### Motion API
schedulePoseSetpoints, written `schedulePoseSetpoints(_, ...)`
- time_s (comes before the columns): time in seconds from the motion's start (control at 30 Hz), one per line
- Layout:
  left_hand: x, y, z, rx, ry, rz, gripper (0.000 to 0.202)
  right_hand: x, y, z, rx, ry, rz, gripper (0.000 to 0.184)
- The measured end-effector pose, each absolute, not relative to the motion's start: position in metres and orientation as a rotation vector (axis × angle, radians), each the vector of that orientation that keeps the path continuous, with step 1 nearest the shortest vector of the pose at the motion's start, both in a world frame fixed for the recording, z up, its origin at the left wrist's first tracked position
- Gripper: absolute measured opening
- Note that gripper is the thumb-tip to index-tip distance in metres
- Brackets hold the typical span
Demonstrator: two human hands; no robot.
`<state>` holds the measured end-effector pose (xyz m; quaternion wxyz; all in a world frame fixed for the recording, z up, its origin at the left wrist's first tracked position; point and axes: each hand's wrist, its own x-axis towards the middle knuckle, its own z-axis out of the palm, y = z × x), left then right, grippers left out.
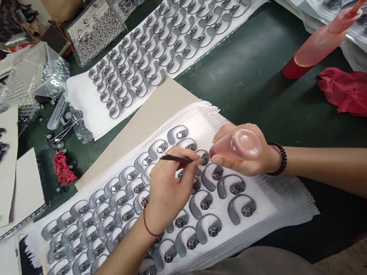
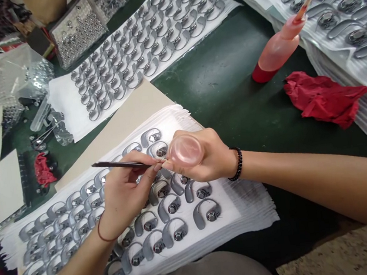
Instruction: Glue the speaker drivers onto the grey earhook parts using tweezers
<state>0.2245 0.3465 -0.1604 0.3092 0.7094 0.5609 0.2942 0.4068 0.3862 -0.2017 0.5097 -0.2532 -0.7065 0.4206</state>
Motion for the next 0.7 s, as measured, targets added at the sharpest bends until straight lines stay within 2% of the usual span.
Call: schedulePoseSetpoints(0.7, 0.2263, 0.3474, -0.1592, 1.919, 1.469, 0.783, 0.009, 0.4080, 0.3857, -0.2015, -0.690, -1.734, 0.981, 0.008)
